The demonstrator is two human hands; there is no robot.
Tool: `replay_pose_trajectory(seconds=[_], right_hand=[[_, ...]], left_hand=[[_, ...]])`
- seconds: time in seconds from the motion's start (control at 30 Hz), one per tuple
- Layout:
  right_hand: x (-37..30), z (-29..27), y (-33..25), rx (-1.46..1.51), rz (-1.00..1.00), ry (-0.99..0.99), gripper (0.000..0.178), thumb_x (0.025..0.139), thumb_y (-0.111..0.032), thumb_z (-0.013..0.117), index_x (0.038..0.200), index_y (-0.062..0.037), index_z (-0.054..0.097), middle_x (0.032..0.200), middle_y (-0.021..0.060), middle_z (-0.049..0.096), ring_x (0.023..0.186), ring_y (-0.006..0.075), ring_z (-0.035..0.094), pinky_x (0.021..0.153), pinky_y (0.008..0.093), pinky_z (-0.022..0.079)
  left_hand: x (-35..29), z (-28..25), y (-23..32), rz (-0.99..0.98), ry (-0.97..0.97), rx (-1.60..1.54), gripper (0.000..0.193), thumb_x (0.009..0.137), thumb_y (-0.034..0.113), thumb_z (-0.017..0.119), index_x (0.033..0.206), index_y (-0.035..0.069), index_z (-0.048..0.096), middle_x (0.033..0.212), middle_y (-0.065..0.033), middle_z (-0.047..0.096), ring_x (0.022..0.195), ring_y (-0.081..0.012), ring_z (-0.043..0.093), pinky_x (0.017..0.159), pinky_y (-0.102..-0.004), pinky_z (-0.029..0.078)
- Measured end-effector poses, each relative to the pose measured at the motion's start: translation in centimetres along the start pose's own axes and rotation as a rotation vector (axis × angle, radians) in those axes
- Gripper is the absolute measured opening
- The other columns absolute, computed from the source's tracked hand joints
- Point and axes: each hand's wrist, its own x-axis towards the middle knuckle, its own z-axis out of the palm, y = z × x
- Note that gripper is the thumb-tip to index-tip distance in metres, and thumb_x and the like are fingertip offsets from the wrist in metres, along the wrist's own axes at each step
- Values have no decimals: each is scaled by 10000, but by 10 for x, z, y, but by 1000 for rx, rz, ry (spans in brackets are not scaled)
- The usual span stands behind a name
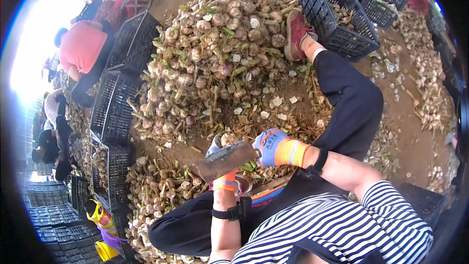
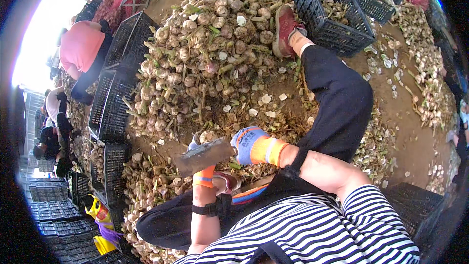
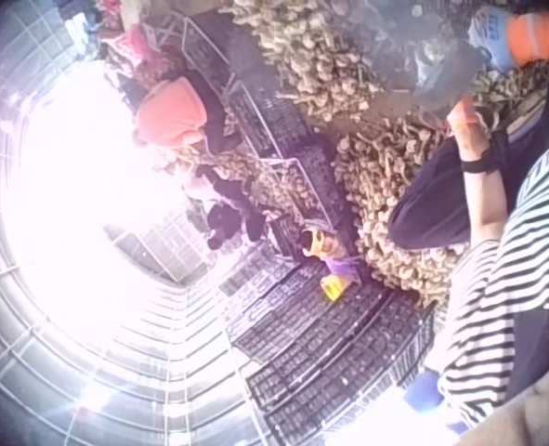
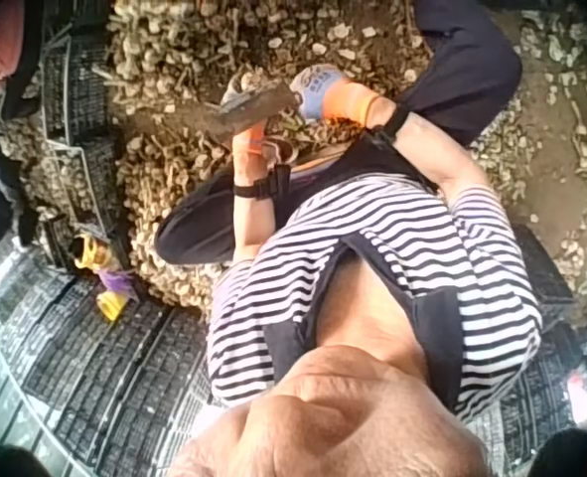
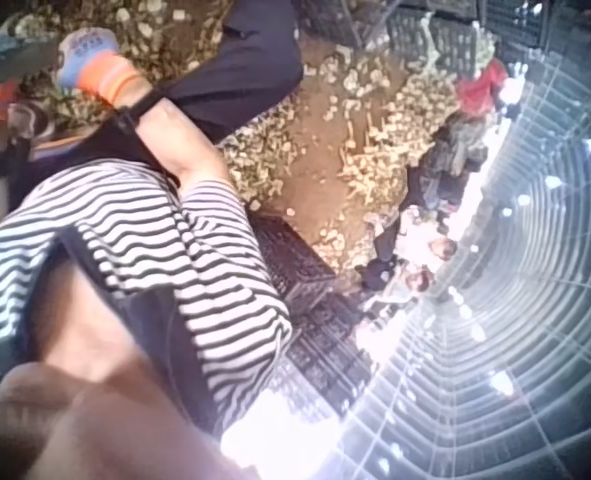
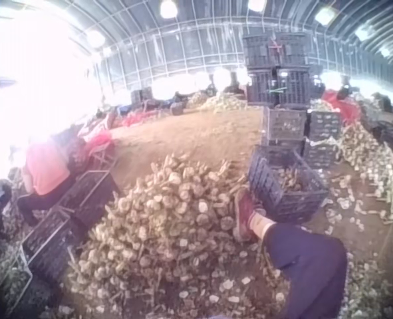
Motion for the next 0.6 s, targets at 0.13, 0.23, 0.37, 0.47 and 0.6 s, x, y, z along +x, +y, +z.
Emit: replay_pose_trajectory(seconds=[0.13, 0.23, 0.37, 0.47, 0.6], right_hand=[[-1, 6, 1, 22, -7, 42, 353, 662, -292, 581, 921, -61, 649, 888, 151, 654, 847, 302, 633, 739, 389, 501], [4, 4, 2, 43, 23, -3, 376, 660, -291, 586, 946, -54, 647, 913, 163, 651, 858, 320, 627, 755, 396, 498], [26, 35, 66, 369, 362, 283, 413, 683, -343, 587, 931, -21, 660, 905, 207, 640, 851, 335, 628, 766, 390, 500], [26, 31, 51, 560, 267, 444, 358, 696, -360, 597, 829, -42, 694, 727, 176, 649, 706, 313, 638, 666, 366, 501], [12, 30, 26, 972, -10, 321, 195, 722, -214, 600, 805, -68, 698, 627, 96, 637, 555, 168, 591, 548, 313, 457]], left_hand=[[-18, 26, 22, 262, 150, 668, 415, 694, 159, 722, 1075, 83, 574, 880, -50, 662, 773, -160, 628, 725, -277, 490], [-26, 26, 33, 256, 116, 784, 365, 763, 109, 653, 1102, 33, 543, 957, -75, 641, 805, -168, 617, 748, -275, 494], [-50, 72, 70, 382, 226, 1021, 490, 562, 181, 824, 974, 21, 611, 909, -101, 660, 799, -168, 632, 739, -296, 500], [-32, 38, 45, 420, 290, 713, 501, 580, 168, 818, 1009, 28, 600, 939, -90, 642, 821, -184, 625, 741, -301, 503], [-27, 24, 48, 63, 204, -336, 282, 766, 170, 695, 1020, 96, 600, 931, -24, 623, 818, -157, 614, 753, -307, 509]])
